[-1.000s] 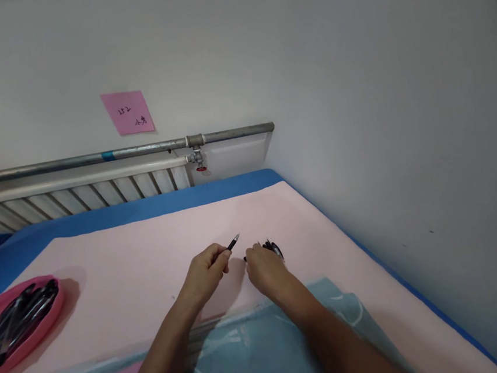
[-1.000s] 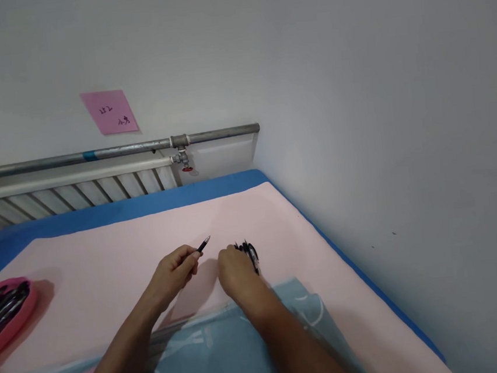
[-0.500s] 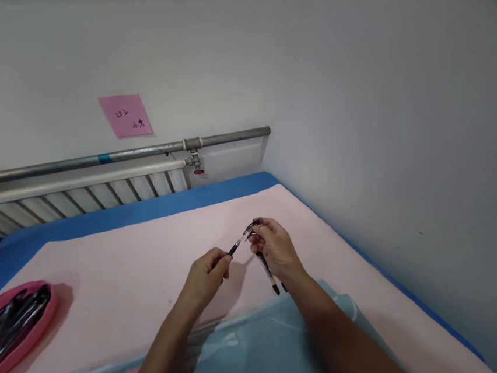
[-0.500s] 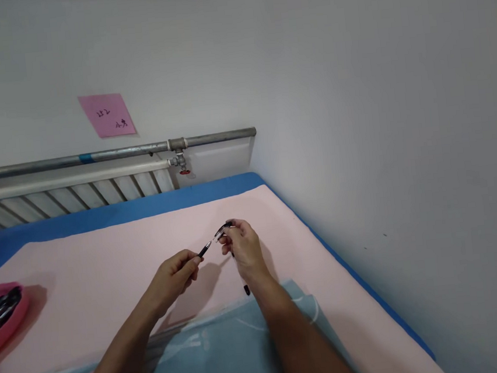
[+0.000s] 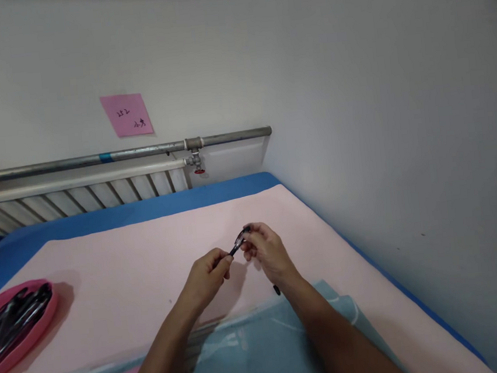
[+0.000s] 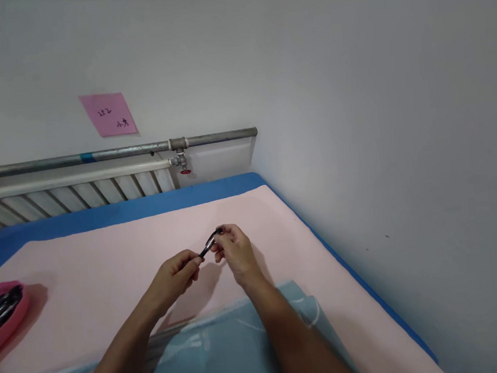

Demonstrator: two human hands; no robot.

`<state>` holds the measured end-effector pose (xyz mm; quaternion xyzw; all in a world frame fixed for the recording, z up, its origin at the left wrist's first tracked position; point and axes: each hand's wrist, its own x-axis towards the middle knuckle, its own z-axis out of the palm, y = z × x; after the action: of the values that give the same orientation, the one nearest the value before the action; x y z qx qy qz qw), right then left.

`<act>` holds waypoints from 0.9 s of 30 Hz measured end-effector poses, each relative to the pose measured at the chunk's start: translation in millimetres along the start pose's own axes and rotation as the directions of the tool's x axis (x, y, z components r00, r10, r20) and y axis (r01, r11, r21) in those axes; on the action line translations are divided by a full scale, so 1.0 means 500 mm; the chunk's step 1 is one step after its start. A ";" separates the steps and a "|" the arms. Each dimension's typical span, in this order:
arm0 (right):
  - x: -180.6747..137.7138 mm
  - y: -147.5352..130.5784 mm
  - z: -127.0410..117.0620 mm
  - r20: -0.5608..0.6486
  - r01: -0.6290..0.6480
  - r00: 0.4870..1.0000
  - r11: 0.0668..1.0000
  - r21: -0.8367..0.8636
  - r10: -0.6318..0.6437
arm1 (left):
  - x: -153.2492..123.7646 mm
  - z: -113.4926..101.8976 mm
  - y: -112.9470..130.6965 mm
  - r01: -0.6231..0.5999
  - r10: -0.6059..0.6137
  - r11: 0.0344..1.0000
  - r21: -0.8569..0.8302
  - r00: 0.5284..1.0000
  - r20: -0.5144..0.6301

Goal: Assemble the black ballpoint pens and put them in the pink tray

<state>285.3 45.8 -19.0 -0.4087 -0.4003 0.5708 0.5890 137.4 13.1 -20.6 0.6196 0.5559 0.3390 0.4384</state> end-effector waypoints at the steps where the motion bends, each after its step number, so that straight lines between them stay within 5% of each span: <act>1: -0.003 0.002 0.003 0.030 -0.013 0.999 0.999 -0.032 0.014 | -0.001 0.000 0.001 0.007 -0.007 1.000 -0.010 1.000 -0.002; 10: -0.014 -0.005 0.010 0.127 -0.053 0.989 0.982 -0.183 0.077 | -0.007 -0.002 0.018 0.100 -0.090 0.981 -0.164 0.994 0.066; 19: -0.015 0.002 0.007 0.162 -0.008 0.986 0.974 -0.225 0.046 | -0.003 0.000 0.006 0.002 -0.001 1.000 0.011 0.999 -0.034; 27: -0.017 0.002 0.011 0.166 -0.024 0.985 0.982 -0.190 0.056 | -0.003 -0.001 0.004 -0.007 0.006 1.000 -0.022 1.000 -0.020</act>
<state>279.6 37.5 -18.3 -0.4199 -0.4927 0.5754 0.4999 137.3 11.6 -18.2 0.6132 0.5545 0.3525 0.4385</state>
